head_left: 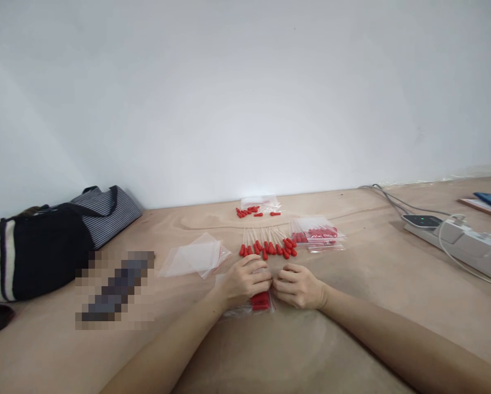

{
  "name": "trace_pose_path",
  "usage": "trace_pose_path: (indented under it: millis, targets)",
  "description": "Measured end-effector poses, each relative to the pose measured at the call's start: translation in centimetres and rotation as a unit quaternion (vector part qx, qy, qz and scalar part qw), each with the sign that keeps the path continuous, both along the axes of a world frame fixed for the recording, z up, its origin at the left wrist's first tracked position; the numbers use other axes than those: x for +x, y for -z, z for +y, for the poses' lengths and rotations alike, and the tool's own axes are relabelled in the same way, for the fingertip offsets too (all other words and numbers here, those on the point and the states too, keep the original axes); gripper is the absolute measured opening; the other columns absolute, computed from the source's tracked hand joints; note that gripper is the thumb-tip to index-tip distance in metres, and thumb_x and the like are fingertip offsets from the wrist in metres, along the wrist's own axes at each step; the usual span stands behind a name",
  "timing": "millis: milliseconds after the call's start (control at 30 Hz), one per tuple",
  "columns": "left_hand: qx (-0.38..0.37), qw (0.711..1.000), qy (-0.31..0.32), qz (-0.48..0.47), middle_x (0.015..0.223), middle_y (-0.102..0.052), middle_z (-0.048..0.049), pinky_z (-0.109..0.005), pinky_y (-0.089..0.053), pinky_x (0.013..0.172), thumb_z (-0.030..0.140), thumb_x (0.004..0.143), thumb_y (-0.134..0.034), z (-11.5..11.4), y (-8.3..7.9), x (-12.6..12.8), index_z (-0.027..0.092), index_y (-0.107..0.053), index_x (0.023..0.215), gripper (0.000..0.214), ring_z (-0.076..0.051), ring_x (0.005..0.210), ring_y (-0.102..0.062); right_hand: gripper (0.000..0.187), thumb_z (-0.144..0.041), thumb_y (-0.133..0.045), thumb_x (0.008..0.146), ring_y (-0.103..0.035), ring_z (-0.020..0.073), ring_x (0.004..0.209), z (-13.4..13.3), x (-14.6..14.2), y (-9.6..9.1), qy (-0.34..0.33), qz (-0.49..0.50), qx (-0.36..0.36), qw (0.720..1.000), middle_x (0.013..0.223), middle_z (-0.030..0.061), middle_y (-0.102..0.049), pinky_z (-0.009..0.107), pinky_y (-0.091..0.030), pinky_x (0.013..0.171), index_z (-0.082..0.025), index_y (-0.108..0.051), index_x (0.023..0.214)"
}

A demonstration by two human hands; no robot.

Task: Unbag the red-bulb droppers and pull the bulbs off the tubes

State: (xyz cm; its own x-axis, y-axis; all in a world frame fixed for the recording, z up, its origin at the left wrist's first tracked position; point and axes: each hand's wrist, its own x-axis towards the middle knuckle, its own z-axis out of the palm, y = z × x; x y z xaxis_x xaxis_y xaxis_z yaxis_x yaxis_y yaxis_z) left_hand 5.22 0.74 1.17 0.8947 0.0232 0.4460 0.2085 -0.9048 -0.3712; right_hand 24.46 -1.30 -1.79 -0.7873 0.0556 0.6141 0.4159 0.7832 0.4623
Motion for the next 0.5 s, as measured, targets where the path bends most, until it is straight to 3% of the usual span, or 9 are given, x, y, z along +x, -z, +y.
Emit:
trace_pose_path:
  millis: [167, 267, 333, 367, 433, 500]
  targets:
    - [-0.054, 0.998, -0.022, -0.009, 0.089, -0.066, 0.0038, -0.036, -0.031, 0.095, 0.011, 0.087, -0.038, 0.9, -0.1, -0.9, 0.019, -0.057, 0.075, 0.024, -0.013, 0.097, -0.052, 0.032, -0.01, -0.035, 0.087, -0.04, 0.0095, 0.063, 0.7, 0.5, 0.5, 0.005, 0.005, -0.023, 1.0, 0.063, -0.0018, -0.05, 0.028, -0.033, 0.07, -0.018, -0.052, 0.061]
    - [-0.126, 0.99, -0.057, -0.024, 0.103, -0.064, 0.0034, -0.038, -0.029, 0.098, 0.016, 0.09, -0.034, 0.5, -0.1, -1.6, 0.023, -0.058, 0.092, 0.025, -0.014, 0.107, -0.048, 0.027, -0.013, -0.038, 0.086, -0.039, 0.0098, 0.062, 0.8, 0.8, 0.5, 0.002, 0.009, -0.059, 0.998, 0.06, -0.002, -0.05, 0.029, -0.033, 0.072, -0.017, -0.053, 0.064]
    - [-0.192, 0.974, -0.118, 0.0, 0.122, -0.053, -0.0022, -0.038, -0.028, 0.1, 0.028, 0.089, -0.036, -0.6, -0.2, -2.1, 0.022, -0.047, 0.117, 0.03, -0.017, 0.118, -0.039, 0.026, -0.014, -0.039, 0.085, -0.041, 0.0102, 0.063, 0.7, 1.0, 0.4, 0.006, 0.009, -0.092, 0.996, 0.063, -0.0012, -0.054, 0.029, -0.033, 0.071, -0.017, -0.054, 0.065]
    - [-0.227, 0.962, -0.152, 0.02, 0.131, -0.043, -0.0057, -0.039, -0.027, 0.101, 0.035, 0.088, -0.038, -1.3, -0.2, -2.5, 0.019, -0.036, 0.127, 0.042, -0.019, 0.123, -0.033, 0.024, -0.015, -0.04, 0.085, -0.042, 0.0106, 0.065, 0.5, 1.1, 0.3, 0.008, 0.011, -0.114, 0.993, 0.067, -0.0004, -0.056, 0.03, -0.034, 0.072, -0.017, -0.055, 0.066]
    - [-0.287, 0.936, -0.191, 0.072, 0.14, -0.027, -0.0085, -0.042, -0.024, 0.103, 0.045, 0.086, -0.037, -2.7, -0.3, -3.2, 0.018, -0.016, 0.136, 0.061, -0.022, 0.129, -0.022, 0.018, -0.016, -0.042, 0.083, -0.046, 0.0121, 0.073, 0.2, 1.3, 0.0, 0.006, 0.02, -0.171, 0.985, 0.08, 0.0015, -0.061, 0.031, -0.034, 0.074, -0.018, -0.058, 0.076]
    - [-0.327, 0.914, -0.214, 0.111, 0.143, -0.017, -0.0063, -0.046, -0.02, 0.104, 0.047, 0.087, -0.032, -3.7, -0.2, -3.8, 0.022, -0.009, 0.137, 0.061, -0.024, 0.13, -0.015, 0.017, -0.017, -0.043, 0.081, -0.047, 0.0145, 0.084, -0.2, 1.5, -0.3, -0.007, 0.031, -0.246, 0.969, 0.091, 0.0028, -0.063, 0.032, -0.034, 0.078, -0.019, -0.059, 0.088]
